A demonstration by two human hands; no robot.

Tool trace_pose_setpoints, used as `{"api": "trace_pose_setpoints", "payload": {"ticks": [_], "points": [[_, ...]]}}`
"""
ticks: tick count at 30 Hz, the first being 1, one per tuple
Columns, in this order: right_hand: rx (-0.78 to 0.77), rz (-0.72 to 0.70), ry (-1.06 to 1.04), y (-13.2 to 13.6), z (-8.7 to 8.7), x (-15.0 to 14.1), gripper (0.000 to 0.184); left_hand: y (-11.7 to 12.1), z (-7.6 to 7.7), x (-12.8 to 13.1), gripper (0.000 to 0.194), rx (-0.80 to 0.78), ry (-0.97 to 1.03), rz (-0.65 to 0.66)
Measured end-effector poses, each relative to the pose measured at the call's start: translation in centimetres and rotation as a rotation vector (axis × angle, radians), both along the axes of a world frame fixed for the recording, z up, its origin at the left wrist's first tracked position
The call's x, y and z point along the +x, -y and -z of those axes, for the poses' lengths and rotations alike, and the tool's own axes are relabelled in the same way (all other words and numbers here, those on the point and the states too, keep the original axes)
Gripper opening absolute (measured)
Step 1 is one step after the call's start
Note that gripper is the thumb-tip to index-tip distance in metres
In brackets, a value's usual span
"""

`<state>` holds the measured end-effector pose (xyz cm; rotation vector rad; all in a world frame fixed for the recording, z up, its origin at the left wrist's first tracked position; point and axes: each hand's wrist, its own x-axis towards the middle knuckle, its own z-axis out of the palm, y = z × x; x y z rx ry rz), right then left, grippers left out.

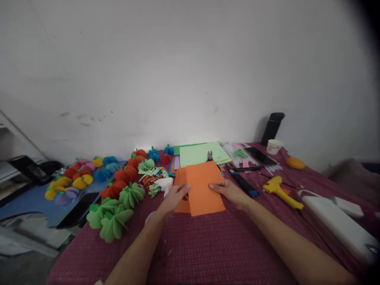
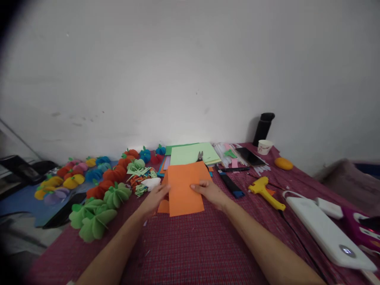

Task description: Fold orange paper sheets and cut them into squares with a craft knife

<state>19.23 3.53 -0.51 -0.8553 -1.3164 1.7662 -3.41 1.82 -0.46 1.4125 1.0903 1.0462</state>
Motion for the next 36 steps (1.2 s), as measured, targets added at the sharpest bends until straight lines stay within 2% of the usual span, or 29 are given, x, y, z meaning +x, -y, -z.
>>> {"api": "trace_pose_setpoints", "payload": {"ticks": [3,6,9,10,11,13,16,19,21,24,26,30,32,36], "points": [[0.009,-0.028,0.073,-0.3,0.1,0.4,0.034,0.5,0.1,0.9,0.025,0.017,-0.054,0.031],[-0.026,0.045,0.061,-0.8,0.3,0.9,0.031,0.0,0.0,0.0,0.027,0.067,-0.106,-0.085],[-0.038,0.191,0.010,-1.4,0.6,1.2,0.028,-1.2,-0.4,-2.4,0.026,0.153,-0.115,-0.335],[-0.032,0.215,0.039,-1.6,0.7,1.2,0.027,-1.6,-0.6,-3.2,0.028,0.211,-0.150,-0.497],[-0.020,0.225,0.097,-1.6,0.9,0.9,0.026,-1.9,-0.8,-3.9,0.031,0.252,-0.204,-0.587],[0.027,0.212,0.264,-1.6,1.2,-0.2,0.024,-2.1,-1.1,-4.7,0.034,0.323,-0.323,-0.670],[0.144,0.172,0.487,-1.3,1.6,-3.1,0.023,-1.8,-1.1,-4.1,0.032,0.391,-0.487,-0.565],[0.273,0.139,0.766,-1.1,1.8,-5.4,0.025,-1.0,-0.2,-2.1,0.029,0.454,-0.671,-0.360],[0.320,0.135,0.917,-1.3,1.6,-5.6,0.027,-0.4,0.9,-0.8,0.031,0.517,-0.843,-0.190],[0.380,0.174,1.069,-2.9,0.5,-3.4,0.028,0.3,2.4,0.6,0.034,0.563,-1.107,0.045],[0.407,0.237,1.154,-4.6,-0.9,-1.0,0.027,0.6,3.0,1.2,0.034,0.572,-1.191,0.081],[0.354,0.334,1.239,-8.6,-3.1,3.0,0.027,1.0,3.2,1.8,0.043,0.605,-1.200,0.045],[0.311,0.348,1.253,-9.9,-3.0,3.8,0.025,1.2,3.3,2.0,0.045,0.586,-1.187,0.082],[0.249,0.330,1.245,-10.8,-0.8,3.8,0.018,1.5,4.1,2.0,0.050,0.492,-1.193,0.180]]}}
